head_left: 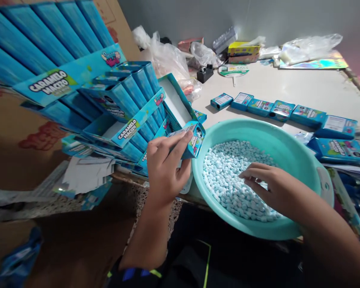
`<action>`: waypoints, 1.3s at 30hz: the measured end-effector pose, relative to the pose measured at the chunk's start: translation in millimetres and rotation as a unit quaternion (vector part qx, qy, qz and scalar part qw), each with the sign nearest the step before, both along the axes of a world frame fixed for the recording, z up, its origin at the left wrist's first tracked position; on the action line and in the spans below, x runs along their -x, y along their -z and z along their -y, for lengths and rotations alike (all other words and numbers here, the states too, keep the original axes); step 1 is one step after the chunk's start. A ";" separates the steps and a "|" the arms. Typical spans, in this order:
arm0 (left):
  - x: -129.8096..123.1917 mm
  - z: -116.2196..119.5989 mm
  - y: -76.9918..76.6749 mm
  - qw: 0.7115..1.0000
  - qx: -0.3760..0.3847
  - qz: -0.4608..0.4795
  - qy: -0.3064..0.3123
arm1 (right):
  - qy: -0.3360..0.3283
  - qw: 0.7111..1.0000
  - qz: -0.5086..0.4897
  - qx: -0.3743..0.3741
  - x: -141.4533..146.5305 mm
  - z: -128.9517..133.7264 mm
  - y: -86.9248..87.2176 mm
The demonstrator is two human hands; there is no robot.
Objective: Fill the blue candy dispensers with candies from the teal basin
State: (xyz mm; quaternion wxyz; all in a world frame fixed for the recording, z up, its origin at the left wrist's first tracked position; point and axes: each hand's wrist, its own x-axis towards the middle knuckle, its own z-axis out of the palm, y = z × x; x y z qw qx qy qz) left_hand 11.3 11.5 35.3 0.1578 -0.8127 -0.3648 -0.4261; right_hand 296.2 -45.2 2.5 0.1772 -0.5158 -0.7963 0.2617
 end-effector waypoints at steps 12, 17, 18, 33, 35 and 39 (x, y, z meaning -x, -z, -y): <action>13.4 -6.2 48.5 0.952 0.160 0.230 -0.127 | -0.006 0.999 0.011 0.032 4.2 -0.7 -0.5; 18.8 -5.6 57.8 0.961 0.129 0.202 -0.137 | -0.003 0.999 0.018 0.045 5.8 -1.7 -2.0; 18.4 -5.9 58.0 0.961 0.128 0.204 -0.138 | -0.004 0.999 0.019 0.046 5.9 -1.5 -1.7; 42.3 -13.0 74.5 0.868 0.365 0.318 -0.106 | -0.027 0.997 0.047 0.046 -1.3 -0.9 13.6; 46.7 -11.6 75.0 0.851 0.416 0.305 -0.097 | -0.024 0.997 0.061 0.030 -0.8 -0.2 15.7; 52.5 6.7 68.6 0.867 0.371 0.314 -0.110 | -0.023 0.997 0.073 0.003 1.6 2.1 21.2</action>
